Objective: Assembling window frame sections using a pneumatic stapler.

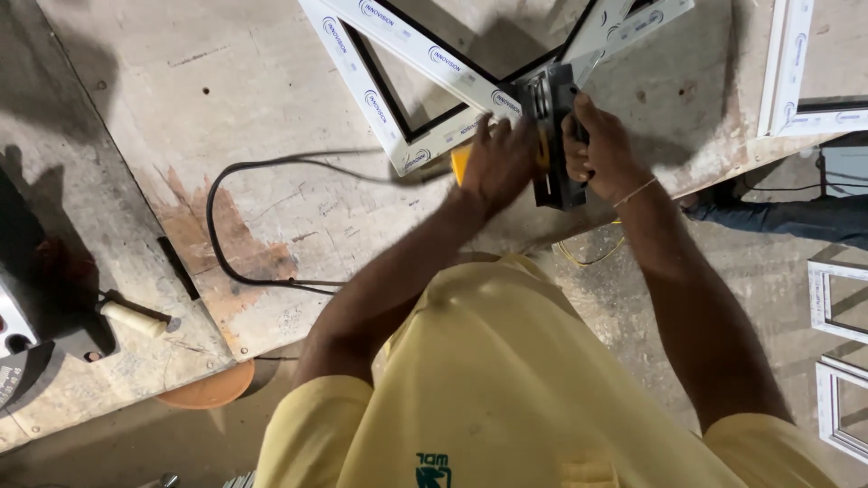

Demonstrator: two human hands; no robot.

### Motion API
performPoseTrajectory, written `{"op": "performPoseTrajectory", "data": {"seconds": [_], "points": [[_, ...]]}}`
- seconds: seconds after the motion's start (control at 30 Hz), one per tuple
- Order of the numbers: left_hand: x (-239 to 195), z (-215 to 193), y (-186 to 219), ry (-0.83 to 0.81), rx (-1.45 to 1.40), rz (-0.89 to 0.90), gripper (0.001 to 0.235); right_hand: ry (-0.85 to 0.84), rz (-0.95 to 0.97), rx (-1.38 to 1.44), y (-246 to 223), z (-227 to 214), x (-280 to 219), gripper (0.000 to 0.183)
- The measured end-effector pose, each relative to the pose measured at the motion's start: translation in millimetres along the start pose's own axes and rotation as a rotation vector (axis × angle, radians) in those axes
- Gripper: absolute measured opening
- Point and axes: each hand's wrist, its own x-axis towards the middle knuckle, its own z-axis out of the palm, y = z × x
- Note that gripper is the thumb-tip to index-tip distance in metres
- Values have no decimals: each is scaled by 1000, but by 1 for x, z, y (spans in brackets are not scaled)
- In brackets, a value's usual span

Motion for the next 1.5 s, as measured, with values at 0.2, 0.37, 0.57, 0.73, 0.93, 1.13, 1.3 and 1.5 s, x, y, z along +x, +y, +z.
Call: {"op": "performPoseTrajectory", "data": {"seconds": [0.2, 0.37, 0.57, 0.73, 0.93, 1.13, 1.3, 1.5], "points": [[36, -23, -27, 105, 46, -83, 58, -21, -6, 15, -1, -1, 1, 51], [-3, 6, 1, 81, 15, 38, 67, -26, -15, -5, -3, 5, -3, 52], [-19, -1, 15, -68, -33, -5, 63, 13, 9, -35, 0, 3, -3, 53], [27, -24, -26, 173, 106, -79, 60, 32, -7, 12, 11, 4, 1, 51], [4, -47, -61, 23, -50, -83, 63, 160, -146, -96, 64, 17, -78, 50], [12, 0, -69, -185, 232, 66, 75, 296, -16, -144, 116, -22, -133, 46], [20, 28, -48, -221, 353, 318, 74, 373, 147, -54, 125, -43, -119, 44], [-15, 18, -94, -369, 276, 510, 70, 334, 114, -28, 141, -59, -106, 43]]}}
